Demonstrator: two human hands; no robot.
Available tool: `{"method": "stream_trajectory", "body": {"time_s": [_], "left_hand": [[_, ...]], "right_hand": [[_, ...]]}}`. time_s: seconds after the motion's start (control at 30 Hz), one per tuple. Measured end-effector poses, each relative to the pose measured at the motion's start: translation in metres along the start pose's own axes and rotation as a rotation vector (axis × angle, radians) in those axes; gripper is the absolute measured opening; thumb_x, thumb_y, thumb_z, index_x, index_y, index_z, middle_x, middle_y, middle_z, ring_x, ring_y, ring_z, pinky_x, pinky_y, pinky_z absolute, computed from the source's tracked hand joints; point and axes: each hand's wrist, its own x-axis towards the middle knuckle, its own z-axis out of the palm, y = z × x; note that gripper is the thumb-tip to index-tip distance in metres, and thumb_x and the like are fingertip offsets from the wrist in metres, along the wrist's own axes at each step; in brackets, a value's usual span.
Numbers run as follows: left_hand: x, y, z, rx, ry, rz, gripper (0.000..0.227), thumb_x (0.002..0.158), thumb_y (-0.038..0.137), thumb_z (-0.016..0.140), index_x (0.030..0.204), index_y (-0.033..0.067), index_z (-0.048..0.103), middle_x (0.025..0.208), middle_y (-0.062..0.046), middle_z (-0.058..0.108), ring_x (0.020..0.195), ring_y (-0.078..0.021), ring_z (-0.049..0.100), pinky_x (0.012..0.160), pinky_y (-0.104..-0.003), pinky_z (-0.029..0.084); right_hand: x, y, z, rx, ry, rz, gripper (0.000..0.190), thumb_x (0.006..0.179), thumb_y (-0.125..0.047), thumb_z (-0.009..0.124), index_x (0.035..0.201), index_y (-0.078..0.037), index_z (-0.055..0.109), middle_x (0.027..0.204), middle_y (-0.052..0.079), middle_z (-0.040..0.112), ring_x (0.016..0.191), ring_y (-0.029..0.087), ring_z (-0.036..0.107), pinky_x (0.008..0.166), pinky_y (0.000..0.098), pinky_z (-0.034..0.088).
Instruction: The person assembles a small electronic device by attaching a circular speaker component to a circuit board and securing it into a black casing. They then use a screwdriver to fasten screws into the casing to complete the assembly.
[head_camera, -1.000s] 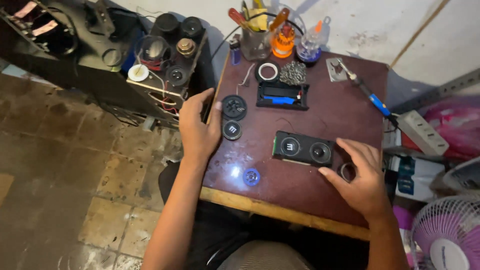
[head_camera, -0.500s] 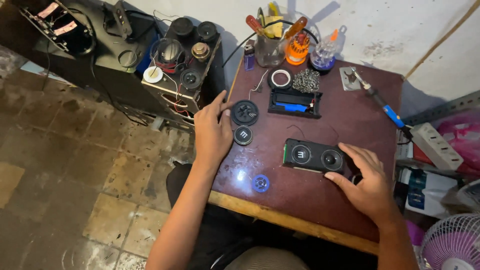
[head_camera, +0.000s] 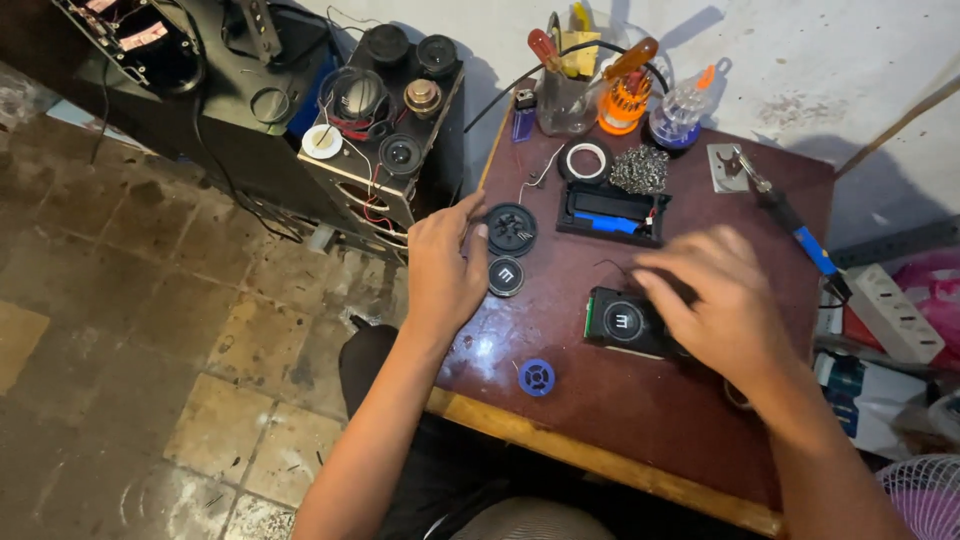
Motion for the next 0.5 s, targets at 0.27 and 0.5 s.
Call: {"method": "stream_trajectory", "body": {"time_s": [0.27, 0.5], "left_hand": [[-0.003, -0.008, 0.006, 0.043, 0.016, -0.016, 0.043, 0.082, 0.003, 0.073, 0.126, 0.0063, 0.07, 0.1, -0.006, 0.077, 0.099, -0.0263, 0.071, 0.094, -0.039, 0.047], [-0.001, -0.002, 0.002, -0.025, 0.002, 0.013, 0.044, 0.08, -0.002, 0.073, 0.124, 0.0017, 0.07, 0.093, -0.014, 0.076, 0.09, -0.0355, 0.071, 0.087, -0.041, 0.052]], "right_hand": [[0.065, -0.005, 0.078, -0.083, -0.117, -0.322, 0.005, 0.084, -0.018, 0.077, 0.085, -0.014, 0.075, 0.082, 0.004, 0.063, 0.085, 0.028, 0.06, 0.075, 0.0429, 0.044], [0.074, -0.002, 0.098, -0.228, -0.142, -0.383, 0.012, 0.083, -0.022, 0.075, 0.074, -0.017, 0.069, 0.079, -0.001, 0.059, 0.084, 0.021, 0.057, 0.078, 0.0385, 0.039]]}}
